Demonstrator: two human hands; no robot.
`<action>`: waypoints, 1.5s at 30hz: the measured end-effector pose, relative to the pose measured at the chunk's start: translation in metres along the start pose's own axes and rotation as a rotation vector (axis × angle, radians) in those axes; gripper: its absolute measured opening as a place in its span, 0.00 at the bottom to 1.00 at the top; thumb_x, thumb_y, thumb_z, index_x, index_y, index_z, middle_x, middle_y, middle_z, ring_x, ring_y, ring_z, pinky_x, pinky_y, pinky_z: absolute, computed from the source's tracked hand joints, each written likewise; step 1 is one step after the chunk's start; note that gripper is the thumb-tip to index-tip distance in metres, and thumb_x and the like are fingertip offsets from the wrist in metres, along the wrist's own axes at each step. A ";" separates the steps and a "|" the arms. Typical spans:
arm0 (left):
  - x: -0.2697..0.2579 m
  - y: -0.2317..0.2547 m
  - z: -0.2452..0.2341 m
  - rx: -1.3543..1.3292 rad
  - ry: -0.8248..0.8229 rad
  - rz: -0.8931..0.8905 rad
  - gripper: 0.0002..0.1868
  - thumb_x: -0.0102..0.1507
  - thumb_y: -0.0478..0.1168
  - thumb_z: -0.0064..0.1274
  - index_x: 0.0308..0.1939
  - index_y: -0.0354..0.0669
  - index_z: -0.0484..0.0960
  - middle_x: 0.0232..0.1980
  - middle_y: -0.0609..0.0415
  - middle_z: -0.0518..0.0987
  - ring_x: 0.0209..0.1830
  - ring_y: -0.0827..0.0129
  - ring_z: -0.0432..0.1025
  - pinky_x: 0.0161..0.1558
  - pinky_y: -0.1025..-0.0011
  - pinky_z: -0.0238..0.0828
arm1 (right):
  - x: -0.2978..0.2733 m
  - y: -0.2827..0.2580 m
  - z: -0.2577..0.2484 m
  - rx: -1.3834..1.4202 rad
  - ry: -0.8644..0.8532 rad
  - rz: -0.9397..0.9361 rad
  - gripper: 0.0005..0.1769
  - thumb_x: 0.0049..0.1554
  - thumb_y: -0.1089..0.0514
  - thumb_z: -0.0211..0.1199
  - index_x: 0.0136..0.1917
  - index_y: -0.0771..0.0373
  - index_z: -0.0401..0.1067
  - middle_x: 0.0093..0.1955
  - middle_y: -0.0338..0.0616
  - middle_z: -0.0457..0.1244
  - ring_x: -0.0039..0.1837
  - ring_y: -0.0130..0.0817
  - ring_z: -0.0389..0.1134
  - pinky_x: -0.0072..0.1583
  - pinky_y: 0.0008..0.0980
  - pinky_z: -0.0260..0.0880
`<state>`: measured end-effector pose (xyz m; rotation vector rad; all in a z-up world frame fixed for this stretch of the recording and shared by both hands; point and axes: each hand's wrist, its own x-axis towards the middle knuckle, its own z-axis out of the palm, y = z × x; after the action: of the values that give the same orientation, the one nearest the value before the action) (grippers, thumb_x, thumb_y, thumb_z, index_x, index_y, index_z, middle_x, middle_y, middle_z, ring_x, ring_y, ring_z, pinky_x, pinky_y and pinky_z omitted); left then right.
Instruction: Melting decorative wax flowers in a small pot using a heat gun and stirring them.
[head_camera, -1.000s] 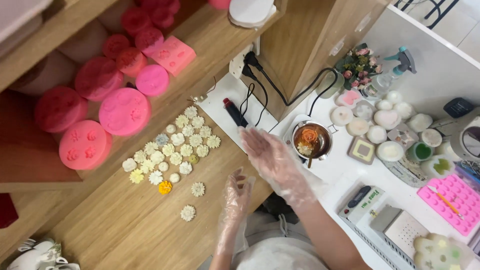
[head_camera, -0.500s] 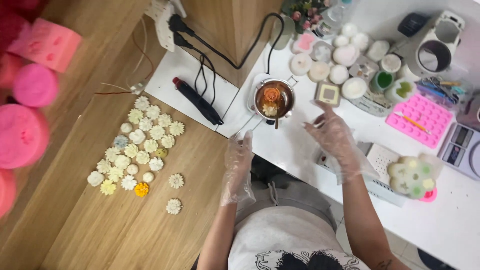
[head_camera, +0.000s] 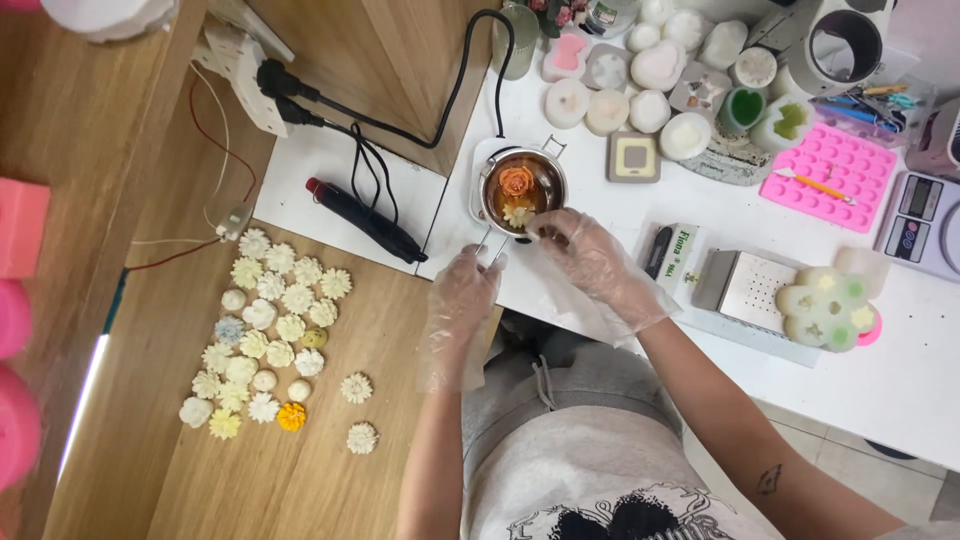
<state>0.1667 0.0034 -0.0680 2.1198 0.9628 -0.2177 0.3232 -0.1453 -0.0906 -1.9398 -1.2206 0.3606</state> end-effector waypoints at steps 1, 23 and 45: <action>0.005 -0.007 0.009 0.004 0.000 0.004 0.26 0.68 0.55 0.47 0.64 0.42 0.73 0.50 0.44 0.82 0.52 0.53 0.78 0.54 0.56 0.75 | 0.006 0.008 0.003 0.000 0.005 0.000 0.14 0.60 0.61 0.64 0.60 0.59 0.72 0.53 0.45 0.71 0.48 0.36 0.73 0.48 0.33 0.76; 0.018 0.014 0.025 -0.001 0.189 0.019 0.21 0.68 0.54 0.51 0.58 0.45 0.75 0.36 0.41 0.84 0.38 0.49 0.80 0.38 0.57 0.78 | 0.061 0.029 -0.036 0.041 0.224 0.129 0.15 0.72 0.56 0.45 0.56 0.63 0.72 0.46 0.50 0.67 0.45 0.43 0.70 0.49 0.41 0.71; 0.019 -0.023 0.060 0.119 0.395 0.192 0.22 0.70 0.53 0.49 0.55 0.37 0.76 0.41 0.40 0.84 0.41 0.50 0.80 0.41 0.60 0.79 | 0.100 0.000 -0.046 -0.131 -0.158 0.216 0.17 0.68 0.51 0.50 0.47 0.59 0.77 0.39 0.44 0.70 0.41 0.38 0.74 0.48 0.38 0.75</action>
<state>0.1733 -0.0196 -0.1311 2.4007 0.9763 0.2558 0.4002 -0.0820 -0.0445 -2.1991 -1.1601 0.5669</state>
